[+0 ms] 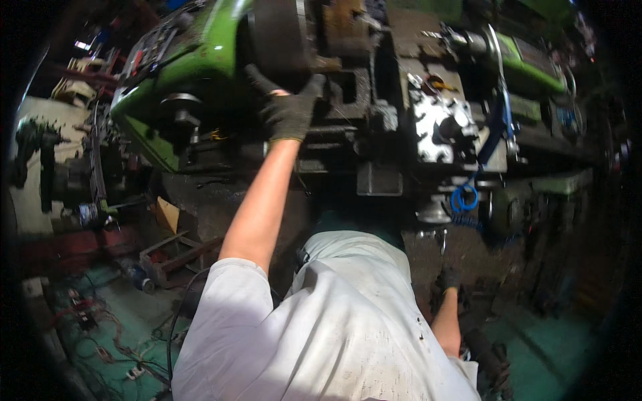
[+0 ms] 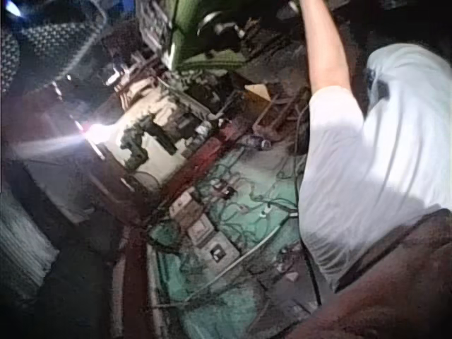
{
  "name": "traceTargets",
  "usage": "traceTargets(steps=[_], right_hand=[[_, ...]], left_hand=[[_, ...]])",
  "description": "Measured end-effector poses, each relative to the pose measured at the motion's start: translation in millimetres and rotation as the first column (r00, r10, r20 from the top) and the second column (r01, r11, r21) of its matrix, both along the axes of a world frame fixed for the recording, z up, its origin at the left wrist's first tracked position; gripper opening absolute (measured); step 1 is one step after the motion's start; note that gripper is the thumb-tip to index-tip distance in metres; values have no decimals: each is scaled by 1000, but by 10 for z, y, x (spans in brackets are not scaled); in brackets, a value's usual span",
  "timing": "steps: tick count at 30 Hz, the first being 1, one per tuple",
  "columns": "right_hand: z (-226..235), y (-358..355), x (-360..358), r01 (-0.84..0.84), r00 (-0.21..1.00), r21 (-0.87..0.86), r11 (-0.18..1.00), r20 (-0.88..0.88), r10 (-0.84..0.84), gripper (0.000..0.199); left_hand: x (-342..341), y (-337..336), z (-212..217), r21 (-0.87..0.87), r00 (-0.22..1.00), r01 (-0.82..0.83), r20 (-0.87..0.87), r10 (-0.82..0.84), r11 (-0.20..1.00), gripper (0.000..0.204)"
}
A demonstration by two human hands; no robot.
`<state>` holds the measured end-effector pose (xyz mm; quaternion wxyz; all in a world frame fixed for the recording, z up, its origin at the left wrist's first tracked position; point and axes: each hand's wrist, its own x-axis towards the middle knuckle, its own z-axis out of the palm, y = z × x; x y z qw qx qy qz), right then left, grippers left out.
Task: The person operates a green metal lathe in a workshop, using a wrench to tighten the chuck and a caliper to measure the rotating workpiece. They adjust the tool post and machine the metal part while monitoring the process.
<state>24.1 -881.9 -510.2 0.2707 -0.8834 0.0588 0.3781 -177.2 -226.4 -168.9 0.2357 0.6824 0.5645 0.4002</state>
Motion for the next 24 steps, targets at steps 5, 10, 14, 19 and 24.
traceTargets(steps=[5,10,14,19,24], right_hand=[[-66,247,-7,-181,983,-5,984,22,181,30],[-446,143,79,-416,899,-11,909,146,413,28],[-596,102,305,-632,726,-64,772,299,619,27],[-761,-204,-162,-148,983,275,950,-65,172,31],[197,266,-219,249,960,28,968,-136,-243,31]], left_hand=[[28,254,143,168,990,69,108,-88,983,139],[114,309,230,97,997,52,-66,-46,994,133],[-85,454,119,120,974,149,154,-167,982,125],[-456,877,1325,160,998,-44,-45,52,986,81],[-1660,2060,1361,462,746,-107,-547,378,880,50]])
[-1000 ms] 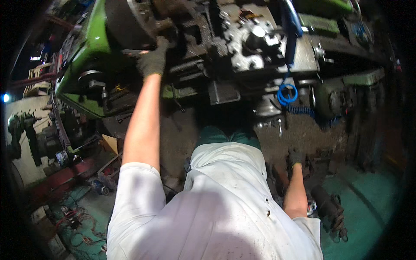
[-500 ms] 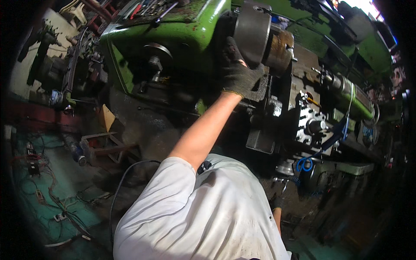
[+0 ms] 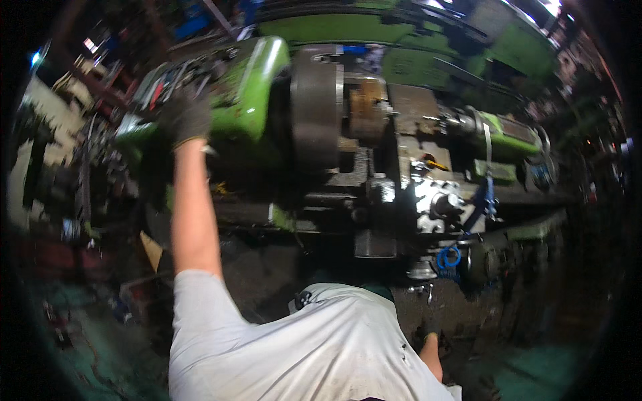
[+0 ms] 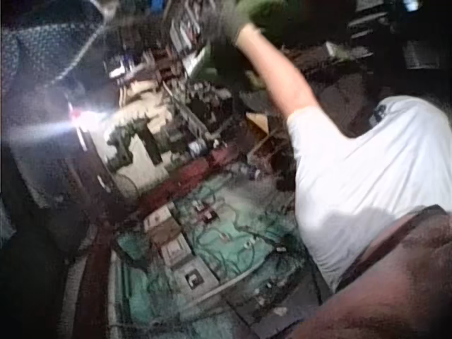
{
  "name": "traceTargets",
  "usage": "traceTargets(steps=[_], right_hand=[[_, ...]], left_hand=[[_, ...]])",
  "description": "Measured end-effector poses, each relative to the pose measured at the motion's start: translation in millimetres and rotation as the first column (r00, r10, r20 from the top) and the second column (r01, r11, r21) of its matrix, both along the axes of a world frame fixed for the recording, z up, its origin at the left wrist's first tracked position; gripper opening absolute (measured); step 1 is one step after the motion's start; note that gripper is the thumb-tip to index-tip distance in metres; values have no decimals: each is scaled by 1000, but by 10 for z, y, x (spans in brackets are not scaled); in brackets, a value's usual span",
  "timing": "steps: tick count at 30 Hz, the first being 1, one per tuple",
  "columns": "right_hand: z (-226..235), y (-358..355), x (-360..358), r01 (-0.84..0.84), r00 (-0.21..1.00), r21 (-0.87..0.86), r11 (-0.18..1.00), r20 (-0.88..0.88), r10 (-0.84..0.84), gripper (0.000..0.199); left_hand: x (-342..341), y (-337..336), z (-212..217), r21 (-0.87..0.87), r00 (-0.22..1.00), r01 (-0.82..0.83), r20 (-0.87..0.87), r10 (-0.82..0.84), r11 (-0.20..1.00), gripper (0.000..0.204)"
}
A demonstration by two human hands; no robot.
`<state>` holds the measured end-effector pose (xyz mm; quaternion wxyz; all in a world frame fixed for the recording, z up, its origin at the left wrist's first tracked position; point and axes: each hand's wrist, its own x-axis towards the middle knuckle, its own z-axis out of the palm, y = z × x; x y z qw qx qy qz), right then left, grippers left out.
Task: The person operates a green metal lathe in a workshop, using a wrench to tighten the chuck and a caliper to measure the rotating workpiece. They adjust the tool post and machine the metal part while monitoring the process.
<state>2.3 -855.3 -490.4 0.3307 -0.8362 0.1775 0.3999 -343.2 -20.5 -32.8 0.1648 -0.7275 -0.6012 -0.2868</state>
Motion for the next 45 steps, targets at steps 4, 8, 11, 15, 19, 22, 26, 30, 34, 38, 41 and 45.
traceTargets(steps=[4,8,11,15,19,22,26,30,34,38,41,45], right_hand=[[60,-130,57,-25,998,-35,999,65,27,29],[-81,-141,406,-175,981,-50,983,81,179,27],[-143,-178,726,-330,939,-85,940,75,336,26],[-301,-177,1072,-478,874,-70,876,58,482,24],[-626,-495,1256,-754,625,-108,648,185,758,24],[-683,-666,1634,-921,-98,-389,26,297,950,23],[9,352,1235,-313,941,-33,949,124,315,28],[90,-29,1422,-650,616,-319,689,311,724,44],[711,-320,1030,-742,413,-455,492,268,870,48],[1607,855,415,-514,792,-346,785,159,589,49],[1279,487,255,-340,910,-319,884,125,395,47],[468,-178,511,-416,768,-347,841,361,529,43]], left_hand=[[-132,158,-44,-227,994,-1,109,27,974,41],[-414,570,-371,-320,996,-55,52,75,946,41],[606,106,-259,-221,979,-154,98,179,963,40],[403,124,-333,-209,997,-67,25,74,976,43],[1086,-1037,-85,-19,795,55,606,-32,998,55],[850,-1253,-1504,244,579,100,774,-256,965,21],[496,-2255,-3588,-587,724,121,604,333,801,62],[324,-3022,-4881,-964,650,5,204,732,265,83],[100,-3189,-6186,-685,-37,713,175,984,148,45],[41,-2706,-5891,-702,-98,691,147,984,174,31],[249,-2504,-5364,-646,-123,705,294,948,292,32],[715,-2363,-3925,-656,-241,462,554,797,596,43]])
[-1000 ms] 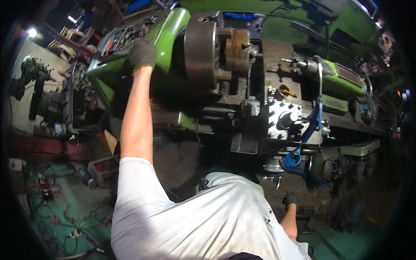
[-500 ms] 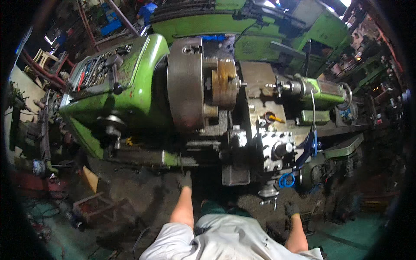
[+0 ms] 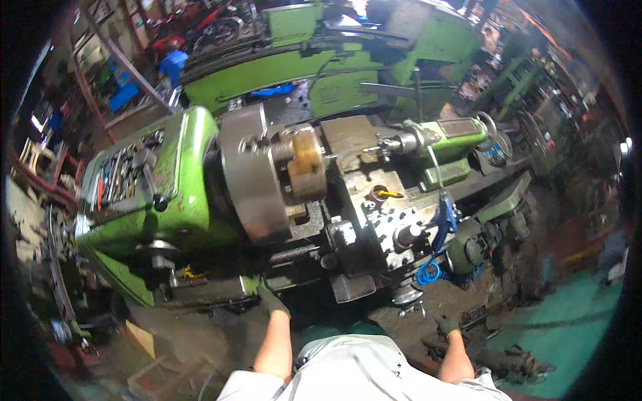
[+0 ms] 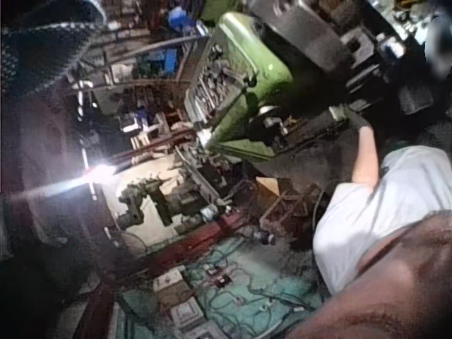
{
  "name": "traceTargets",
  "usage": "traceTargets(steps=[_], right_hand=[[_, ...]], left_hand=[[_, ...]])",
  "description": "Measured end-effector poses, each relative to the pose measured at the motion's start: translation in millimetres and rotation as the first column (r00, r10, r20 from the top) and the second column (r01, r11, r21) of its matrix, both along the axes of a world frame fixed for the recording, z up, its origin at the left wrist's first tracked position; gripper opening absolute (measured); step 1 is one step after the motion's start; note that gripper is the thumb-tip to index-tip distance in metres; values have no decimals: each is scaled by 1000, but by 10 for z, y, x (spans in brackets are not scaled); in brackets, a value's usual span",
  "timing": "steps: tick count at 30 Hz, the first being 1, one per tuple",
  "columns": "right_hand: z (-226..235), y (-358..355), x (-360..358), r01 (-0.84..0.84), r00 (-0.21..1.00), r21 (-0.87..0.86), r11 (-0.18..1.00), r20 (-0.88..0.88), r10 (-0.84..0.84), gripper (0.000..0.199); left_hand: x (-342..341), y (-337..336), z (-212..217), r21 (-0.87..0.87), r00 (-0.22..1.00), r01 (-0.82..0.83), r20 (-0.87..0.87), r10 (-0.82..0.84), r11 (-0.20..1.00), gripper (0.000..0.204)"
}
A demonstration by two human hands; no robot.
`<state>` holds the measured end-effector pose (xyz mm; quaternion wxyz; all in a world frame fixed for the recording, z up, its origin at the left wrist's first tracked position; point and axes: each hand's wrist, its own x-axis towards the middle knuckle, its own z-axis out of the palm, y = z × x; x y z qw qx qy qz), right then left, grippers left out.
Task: The person operates a green metal lathe in a workshop, using a wrench to tighten the chuck and a caliper to measure the rotating workpiece. They adjust the tool post and machine the metal part while monitoring the process.
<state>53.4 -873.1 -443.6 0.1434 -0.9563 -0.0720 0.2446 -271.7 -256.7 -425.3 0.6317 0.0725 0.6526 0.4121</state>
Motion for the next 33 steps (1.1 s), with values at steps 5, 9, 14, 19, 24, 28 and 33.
traceTargets(steps=[5,9,14,19,24,28,33], right_hand=[[1012,946,262,237,793,344,909,472,-385,32],[2523,1766,956,-3,662,602,799,600,-449,20],[3293,2970,1757,-209,943,735,645,327,-67,20],[3117,4003,2228,-721,682,209,661,384,623,40],[3010,4647,2213,-878,473,197,435,232,850,59],[2735,5068,2179,-962,235,194,193,222,946,53],[2659,5218,2077,-879,440,291,378,188,878,35]], left_hand=[[41,-155,-39,400,711,551,-684,-162,732,31],[606,-18,382,442,521,846,-805,-284,299,26],[1565,198,1303,395,362,892,-915,-176,-221,28],[2181,437,1329,214,208,933,-977,-52,-290,44],[2795,694,1298,55,92,931,-992,86,-362,37],[3254,962,629,-176,-142,918,-983,119,-357,45],[3496,777,1265,-86,-48,846,-995,84,-526,79]])
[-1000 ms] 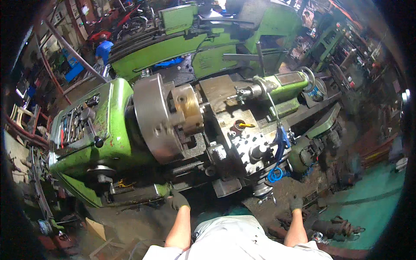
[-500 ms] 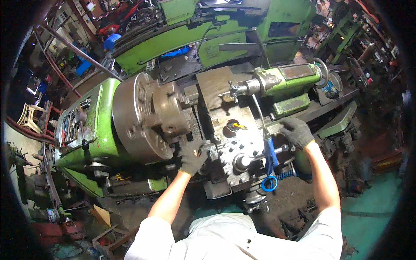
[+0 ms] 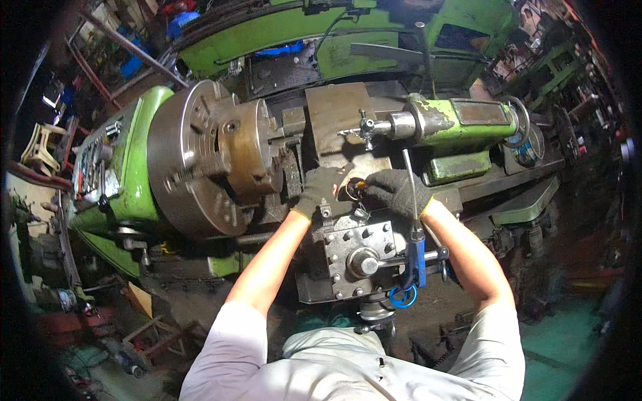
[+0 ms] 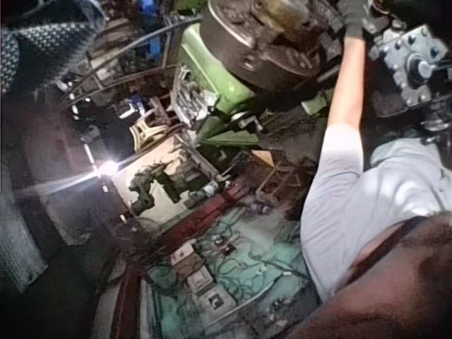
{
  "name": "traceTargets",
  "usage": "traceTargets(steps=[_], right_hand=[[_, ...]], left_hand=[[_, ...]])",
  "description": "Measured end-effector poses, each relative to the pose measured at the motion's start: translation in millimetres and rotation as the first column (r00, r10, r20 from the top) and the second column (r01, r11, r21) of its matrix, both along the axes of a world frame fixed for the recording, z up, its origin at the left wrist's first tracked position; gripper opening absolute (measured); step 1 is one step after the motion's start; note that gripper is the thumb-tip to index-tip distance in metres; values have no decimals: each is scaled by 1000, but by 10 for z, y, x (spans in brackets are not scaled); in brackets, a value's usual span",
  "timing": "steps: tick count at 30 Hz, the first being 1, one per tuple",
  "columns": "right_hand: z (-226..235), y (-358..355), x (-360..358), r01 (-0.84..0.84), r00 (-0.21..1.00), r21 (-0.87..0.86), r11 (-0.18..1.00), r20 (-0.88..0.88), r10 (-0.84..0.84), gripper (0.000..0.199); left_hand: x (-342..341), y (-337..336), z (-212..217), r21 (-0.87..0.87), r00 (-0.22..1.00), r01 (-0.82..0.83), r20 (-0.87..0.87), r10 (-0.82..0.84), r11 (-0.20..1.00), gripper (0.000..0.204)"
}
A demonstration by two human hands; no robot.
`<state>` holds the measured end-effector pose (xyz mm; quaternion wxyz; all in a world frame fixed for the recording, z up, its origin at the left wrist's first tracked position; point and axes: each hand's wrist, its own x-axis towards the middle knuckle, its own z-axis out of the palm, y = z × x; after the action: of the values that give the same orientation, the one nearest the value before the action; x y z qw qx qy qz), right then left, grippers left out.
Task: The person operates a green metal lathe in a workshop, using a wrench to tighten the chuck and a caliper to measure the rotating workpiece. They adjust the tool post and machine the metal part while monitoring the process.
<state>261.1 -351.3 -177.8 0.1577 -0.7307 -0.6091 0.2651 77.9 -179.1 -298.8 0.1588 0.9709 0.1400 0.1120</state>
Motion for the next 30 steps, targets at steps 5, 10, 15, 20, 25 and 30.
traceTargets(steps=[5,10,15,20,25,30], right_hand=[[-388,-19,-25,284,958,312,907,-126,-256,34],[-184,-13,-151,357,924,270,894,-246,-295,30],[-15,65,-201,260,951,130,957,-208,-230,27],[-234,106,-7,278,931,173,945,-289,-222,59],[-156,3,-79,375,906,-55,925,-191,-378,82],[-270,57,-169,271,945,-113,956,-158,-287,69]], left_hand=[[18,-272,581,-245,994,-47,84,69,968,59],[-73,-278,258,-298,973,-151,126,196,943,61],[-130,-300,226,-223,968,-182,131,215,958,62],[-103,-305,177,-266,956,-207,150,253,942,59],[-65,-366,158,-254,880,-314,283,381,915,57],[-82,-369,119,-220,879,-368,235,415,904,63]])
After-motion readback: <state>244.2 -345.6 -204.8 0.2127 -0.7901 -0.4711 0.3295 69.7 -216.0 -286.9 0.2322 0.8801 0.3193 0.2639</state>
